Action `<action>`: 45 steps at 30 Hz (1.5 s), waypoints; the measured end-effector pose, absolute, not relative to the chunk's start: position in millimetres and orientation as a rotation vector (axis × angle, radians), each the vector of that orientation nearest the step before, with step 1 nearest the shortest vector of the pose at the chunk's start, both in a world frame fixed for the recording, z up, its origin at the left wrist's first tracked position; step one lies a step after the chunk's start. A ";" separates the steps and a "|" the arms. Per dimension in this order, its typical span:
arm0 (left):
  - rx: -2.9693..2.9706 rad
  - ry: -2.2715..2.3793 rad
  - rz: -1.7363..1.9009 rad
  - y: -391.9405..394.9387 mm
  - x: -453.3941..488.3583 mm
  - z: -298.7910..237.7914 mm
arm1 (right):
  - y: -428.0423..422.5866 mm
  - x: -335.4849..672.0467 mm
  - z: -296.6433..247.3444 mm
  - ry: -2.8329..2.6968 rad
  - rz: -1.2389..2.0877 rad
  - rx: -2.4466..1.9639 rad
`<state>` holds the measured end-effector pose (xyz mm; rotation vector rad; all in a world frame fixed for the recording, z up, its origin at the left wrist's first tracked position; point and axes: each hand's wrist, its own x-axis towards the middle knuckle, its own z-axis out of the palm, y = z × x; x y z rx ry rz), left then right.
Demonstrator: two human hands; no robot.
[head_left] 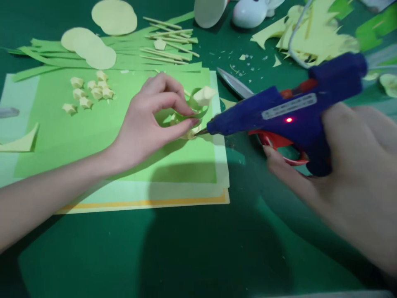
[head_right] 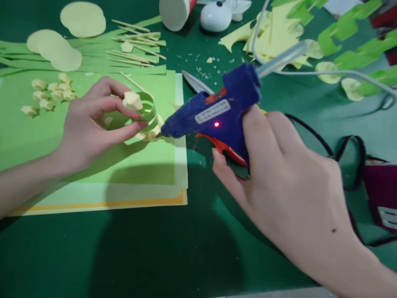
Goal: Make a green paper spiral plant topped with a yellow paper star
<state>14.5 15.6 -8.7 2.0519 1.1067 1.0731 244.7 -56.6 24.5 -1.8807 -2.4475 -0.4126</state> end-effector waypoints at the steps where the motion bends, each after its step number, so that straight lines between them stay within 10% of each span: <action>1: 2.051 1.097 1.076 16.5 13.9 -9.3 | -55.6 244.0 26.6 -2.475 -0.422 -1.853; 18: 1.988 1.176 1.021 13.4 11.3 -0.4 | -48.7 227.4 45.4 -2.457 -0.474 -1.747; 31: 1.964 1.202 1.001 14.6 10.2 0.8 | -29.5 280.1 52.3 -1.587 0.822 -2.136; 37: 1.961 1.194 1.002 14.4 10.4 0.6 | -11.0 307.7 46.0 -1.520 0.206 -2.401; 45: 1.973 1.183 0.990 14.5 10.3 -0.7 | 1.6 320.6 19.0 -1.833 0.199 -2.509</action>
